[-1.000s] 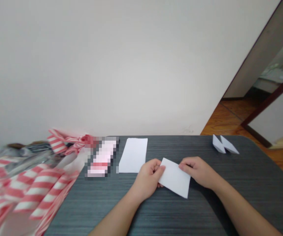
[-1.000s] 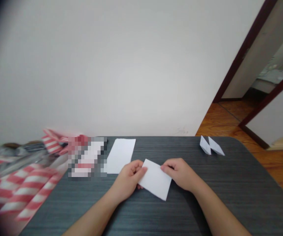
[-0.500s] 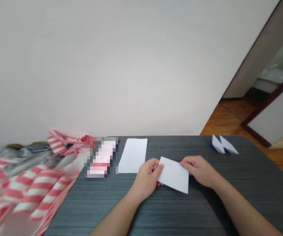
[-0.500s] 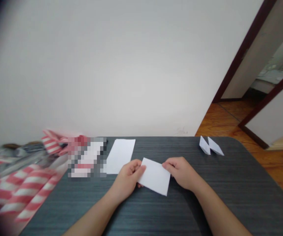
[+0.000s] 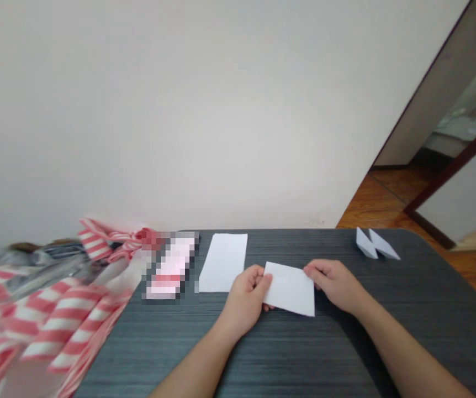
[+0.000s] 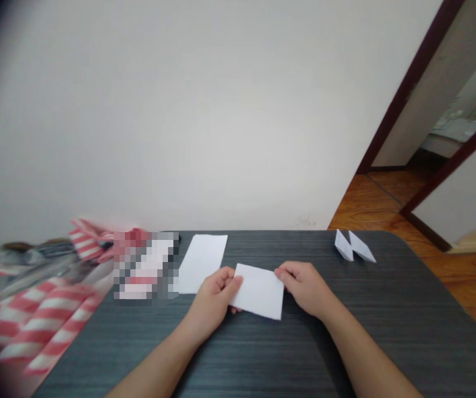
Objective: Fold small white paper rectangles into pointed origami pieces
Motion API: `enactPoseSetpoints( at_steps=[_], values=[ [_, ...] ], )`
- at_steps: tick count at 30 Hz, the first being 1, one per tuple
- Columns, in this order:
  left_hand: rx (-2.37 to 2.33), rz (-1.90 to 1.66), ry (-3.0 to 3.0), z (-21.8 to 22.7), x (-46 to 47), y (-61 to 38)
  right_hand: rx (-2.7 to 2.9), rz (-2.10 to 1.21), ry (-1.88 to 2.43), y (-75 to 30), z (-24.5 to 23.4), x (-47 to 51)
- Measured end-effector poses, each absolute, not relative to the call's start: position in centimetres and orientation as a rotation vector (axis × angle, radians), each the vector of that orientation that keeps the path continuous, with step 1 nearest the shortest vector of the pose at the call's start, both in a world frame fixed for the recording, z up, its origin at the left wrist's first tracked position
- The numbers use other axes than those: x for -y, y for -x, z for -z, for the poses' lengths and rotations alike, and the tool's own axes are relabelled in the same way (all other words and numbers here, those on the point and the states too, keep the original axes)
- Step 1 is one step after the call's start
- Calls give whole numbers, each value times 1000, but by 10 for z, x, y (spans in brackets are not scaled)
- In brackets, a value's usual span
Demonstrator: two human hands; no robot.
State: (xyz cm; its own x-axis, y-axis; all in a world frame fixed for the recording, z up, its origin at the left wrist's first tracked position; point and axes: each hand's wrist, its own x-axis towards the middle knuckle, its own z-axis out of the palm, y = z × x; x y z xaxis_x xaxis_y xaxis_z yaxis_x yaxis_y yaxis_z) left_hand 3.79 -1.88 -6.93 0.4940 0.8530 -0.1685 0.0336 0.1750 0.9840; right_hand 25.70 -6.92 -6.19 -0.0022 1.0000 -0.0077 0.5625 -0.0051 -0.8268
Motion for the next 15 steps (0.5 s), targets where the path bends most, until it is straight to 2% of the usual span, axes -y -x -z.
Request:
enactPoseSetpoints(
  at_steps=[15],
  values=[
    [-863,-685,-1386,70,20,-35,1529,-762,1667,-253,68,68]
  ],
)
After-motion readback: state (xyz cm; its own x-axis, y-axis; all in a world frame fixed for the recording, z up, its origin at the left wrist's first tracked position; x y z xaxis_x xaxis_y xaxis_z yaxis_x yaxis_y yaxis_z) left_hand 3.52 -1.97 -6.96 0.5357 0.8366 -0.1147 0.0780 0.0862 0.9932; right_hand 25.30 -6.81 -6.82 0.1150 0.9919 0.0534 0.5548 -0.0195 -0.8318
